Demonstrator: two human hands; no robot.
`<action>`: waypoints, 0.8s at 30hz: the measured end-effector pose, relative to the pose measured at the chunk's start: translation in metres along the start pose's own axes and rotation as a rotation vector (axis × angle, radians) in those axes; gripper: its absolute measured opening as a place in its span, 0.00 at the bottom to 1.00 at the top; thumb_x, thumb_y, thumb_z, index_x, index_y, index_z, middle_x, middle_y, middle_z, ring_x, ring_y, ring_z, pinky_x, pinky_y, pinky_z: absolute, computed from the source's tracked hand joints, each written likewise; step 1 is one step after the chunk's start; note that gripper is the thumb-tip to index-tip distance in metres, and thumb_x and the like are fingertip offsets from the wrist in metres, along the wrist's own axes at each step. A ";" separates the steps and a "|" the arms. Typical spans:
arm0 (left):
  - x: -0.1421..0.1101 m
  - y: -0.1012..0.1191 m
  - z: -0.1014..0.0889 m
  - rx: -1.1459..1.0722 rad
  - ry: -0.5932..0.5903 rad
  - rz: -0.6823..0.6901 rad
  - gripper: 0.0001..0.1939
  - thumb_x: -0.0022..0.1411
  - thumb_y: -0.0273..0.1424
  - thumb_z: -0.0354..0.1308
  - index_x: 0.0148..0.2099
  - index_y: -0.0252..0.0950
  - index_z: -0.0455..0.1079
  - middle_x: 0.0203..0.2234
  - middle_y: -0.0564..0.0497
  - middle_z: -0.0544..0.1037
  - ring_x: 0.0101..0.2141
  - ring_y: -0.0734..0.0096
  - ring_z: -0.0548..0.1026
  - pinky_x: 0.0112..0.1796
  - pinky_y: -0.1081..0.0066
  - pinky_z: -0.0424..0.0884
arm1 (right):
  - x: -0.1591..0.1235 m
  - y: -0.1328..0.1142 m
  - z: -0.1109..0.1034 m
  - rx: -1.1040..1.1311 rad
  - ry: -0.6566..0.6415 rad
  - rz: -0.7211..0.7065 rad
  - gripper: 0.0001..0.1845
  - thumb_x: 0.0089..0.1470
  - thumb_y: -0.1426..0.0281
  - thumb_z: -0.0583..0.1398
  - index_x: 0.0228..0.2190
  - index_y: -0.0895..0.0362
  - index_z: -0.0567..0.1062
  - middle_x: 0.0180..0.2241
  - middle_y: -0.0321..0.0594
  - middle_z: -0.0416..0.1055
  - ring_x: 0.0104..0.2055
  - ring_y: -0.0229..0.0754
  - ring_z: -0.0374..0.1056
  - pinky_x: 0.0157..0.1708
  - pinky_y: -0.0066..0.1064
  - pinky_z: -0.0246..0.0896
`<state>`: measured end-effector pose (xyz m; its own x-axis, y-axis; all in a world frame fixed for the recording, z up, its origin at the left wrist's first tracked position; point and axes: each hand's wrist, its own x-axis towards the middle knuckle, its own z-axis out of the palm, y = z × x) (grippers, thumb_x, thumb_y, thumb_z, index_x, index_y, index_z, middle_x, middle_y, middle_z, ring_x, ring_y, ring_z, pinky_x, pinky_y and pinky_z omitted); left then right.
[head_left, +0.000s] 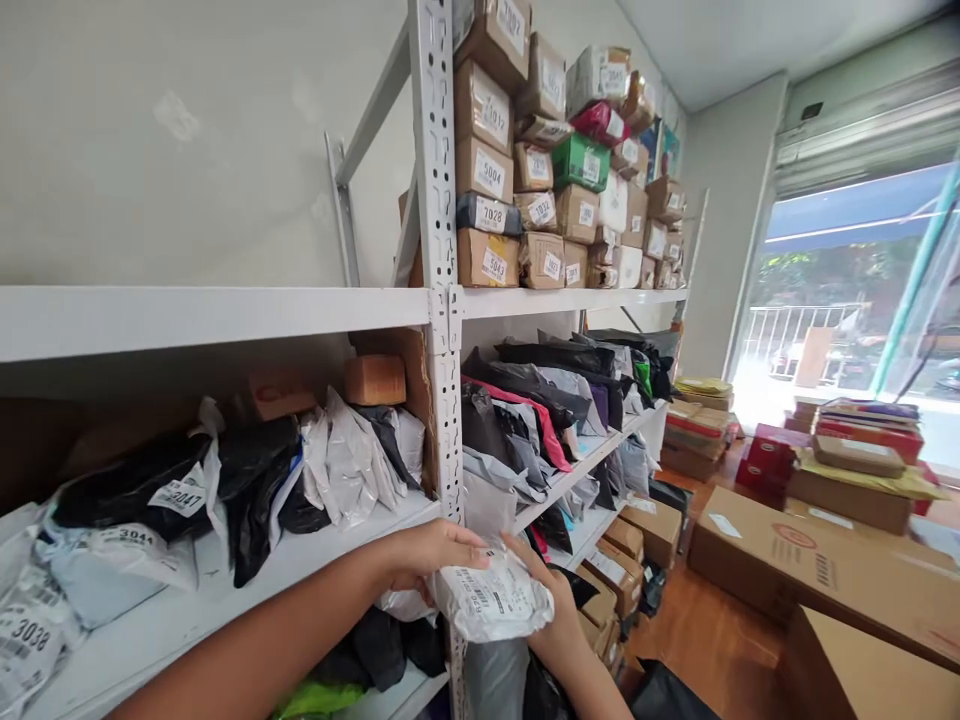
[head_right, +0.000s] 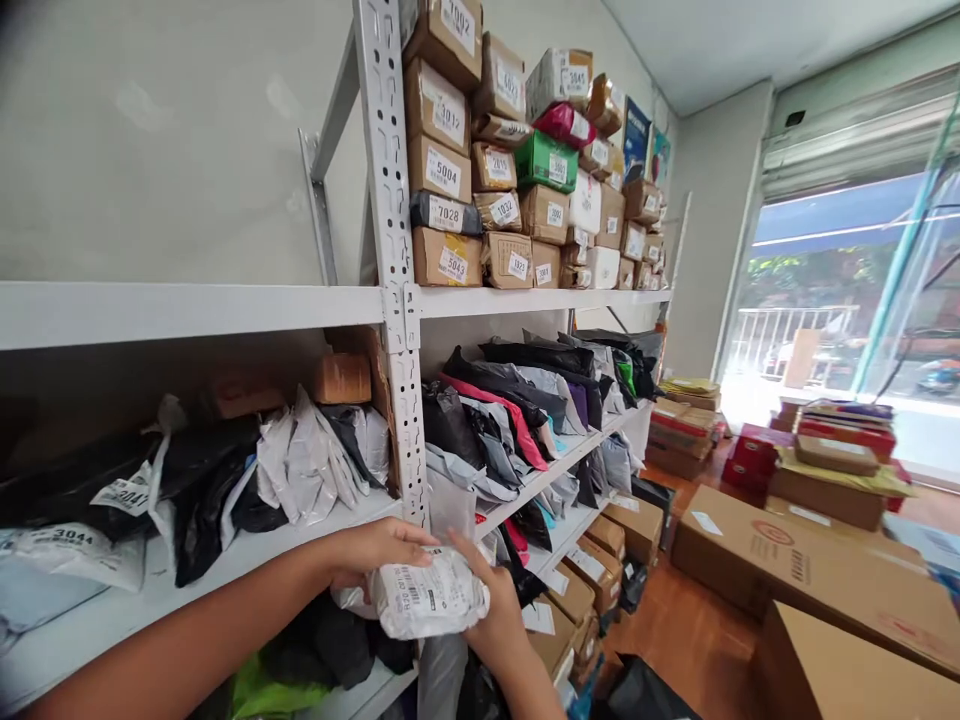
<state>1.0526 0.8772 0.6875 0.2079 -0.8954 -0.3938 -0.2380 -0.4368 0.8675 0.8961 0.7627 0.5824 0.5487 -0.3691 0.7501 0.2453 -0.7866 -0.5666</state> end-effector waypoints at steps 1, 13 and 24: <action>-0.004 0.010 -0.003 0.217 0.063 0.017 0.22 0.54 0.42 0.61 0.49 0.37 0.74 0.26 0.51 0.75 0.20 0.74 0.67 0.23 0.71 0.64 | 0.002 -0.001 0.004 0.033 0.028 -0.019 0.20 0.52 0.67 0.58 0.47 0.59 0.75 0.37 0.49 0.80 0.29 0.44 0.76 0.28 0.28 0.71; -0.023 0.112 -0.057 1.390 0.784 0.155 0.20 0.61 0.19 0.39 0.50 0.23 0.67 0.43 0.32 0.77 0.45 0.51 0.76 0.43 0.59 0.72 | 0.023 -0.023 0.019 0.076 0.387 0.053 0.05 0.51 0.67 0.57 0.29 0.56 0.70 0.22 0.34 0.67 0.22 0.38 0.63 0.21 0.26 0.60; -0.017 0.116 -0.091 1.630 0.392 0.002 0.21 0.57 0.22 0.50 0.53 0.21 0.69 0.52 0.29 0.72 0.52 0.47 0.72 0.49 0.59 0.71 | 0.055 -0.039 0.054 0.108 0.357 0.216 0.15 0.51 0.57 0.61 0.28 0.57 0.73 0.18 0.32 0.64 0.20 0.36 0.57 0.22 0.28 0.54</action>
<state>1.1077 0.8493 0.8223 0.3547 -0.9315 -0.0806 -0.8550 -0.2883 -0.4311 0.9598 0.7992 0.6276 0.2899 -0.6825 0.6709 0.2480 -0.6235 -0.7415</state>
